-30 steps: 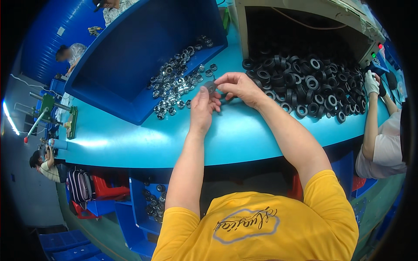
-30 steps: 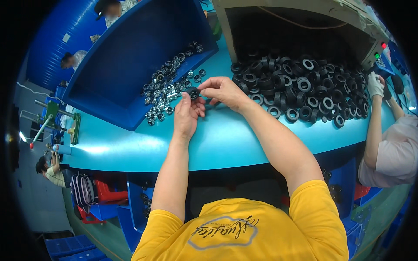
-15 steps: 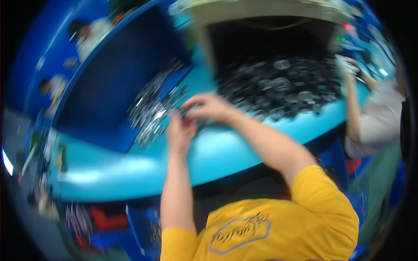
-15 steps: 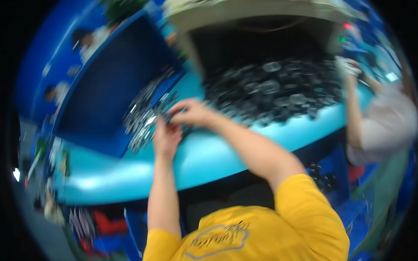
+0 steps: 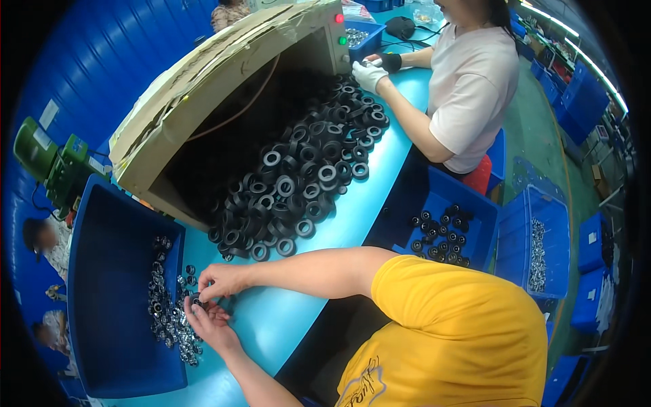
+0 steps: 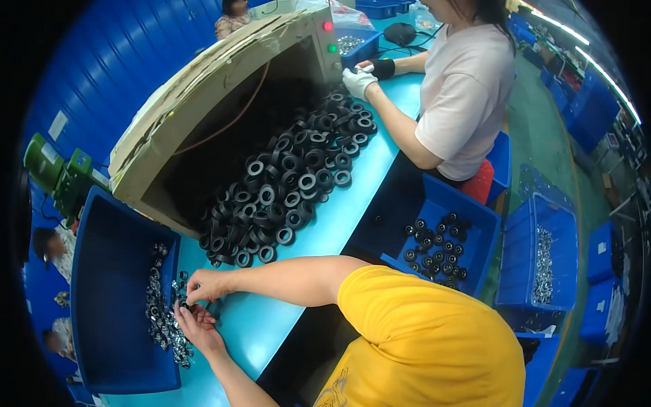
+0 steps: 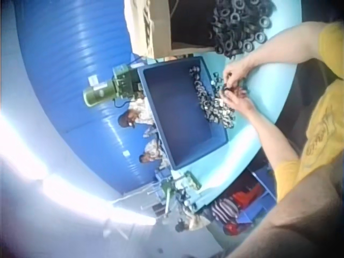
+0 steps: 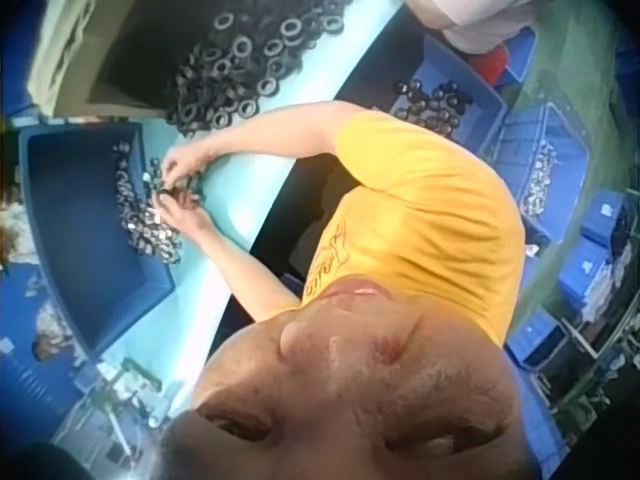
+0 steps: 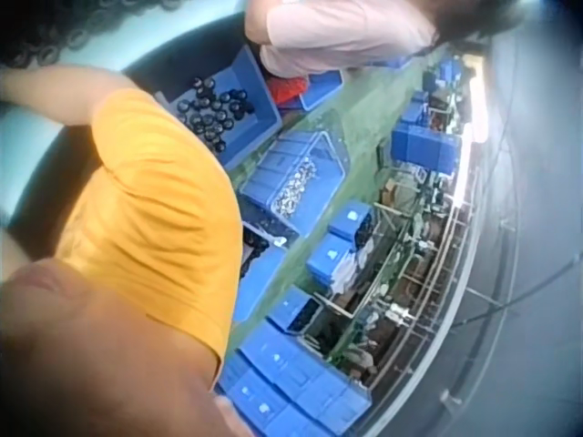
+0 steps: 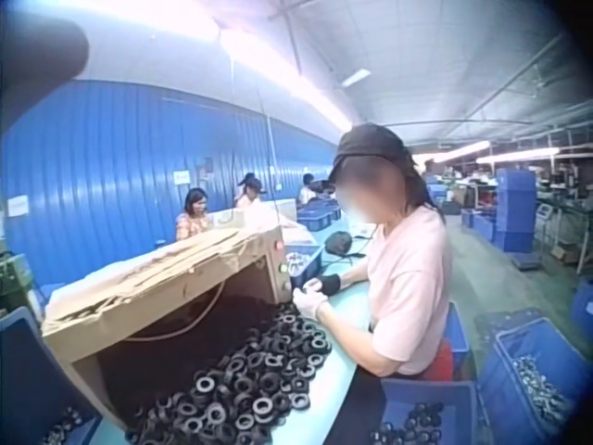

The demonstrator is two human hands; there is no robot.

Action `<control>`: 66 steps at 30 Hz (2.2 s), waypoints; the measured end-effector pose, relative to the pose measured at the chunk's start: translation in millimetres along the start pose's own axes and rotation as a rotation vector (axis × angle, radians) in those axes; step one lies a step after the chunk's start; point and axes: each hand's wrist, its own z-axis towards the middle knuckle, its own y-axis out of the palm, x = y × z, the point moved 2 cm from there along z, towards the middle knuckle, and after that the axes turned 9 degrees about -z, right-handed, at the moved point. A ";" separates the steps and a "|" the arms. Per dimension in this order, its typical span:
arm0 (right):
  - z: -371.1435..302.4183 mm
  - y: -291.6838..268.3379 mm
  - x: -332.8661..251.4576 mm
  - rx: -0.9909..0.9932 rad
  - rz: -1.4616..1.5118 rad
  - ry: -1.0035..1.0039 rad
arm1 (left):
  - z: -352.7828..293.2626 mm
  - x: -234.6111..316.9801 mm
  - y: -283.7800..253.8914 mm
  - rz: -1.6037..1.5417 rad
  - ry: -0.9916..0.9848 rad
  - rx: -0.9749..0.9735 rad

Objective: Manually inserting metal bearings into small black rubber wheels at a factory workstation.

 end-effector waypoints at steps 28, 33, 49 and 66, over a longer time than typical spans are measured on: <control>-0.5 0.6 0.7 -0.044 -0.128 0.002 | 12.3 -20.6 -22.8 0.223 0.131 -0.058; -1.8 1.9 -2.6 -0.041 -0.180 -0.009 | 9.7 -20.1 -17.7 0.261 0.166 -0.033; 15.7 7.8 22.6 0.003 -0.260 -0.134 | 6.1 -17.6 -11.3 0.301 0.139 -0.046; 4.7 -0.6 6.5 -0.023 -0.269 -0.082 | 4.9 -10.6 -5.1 0.356 0.222 -0.074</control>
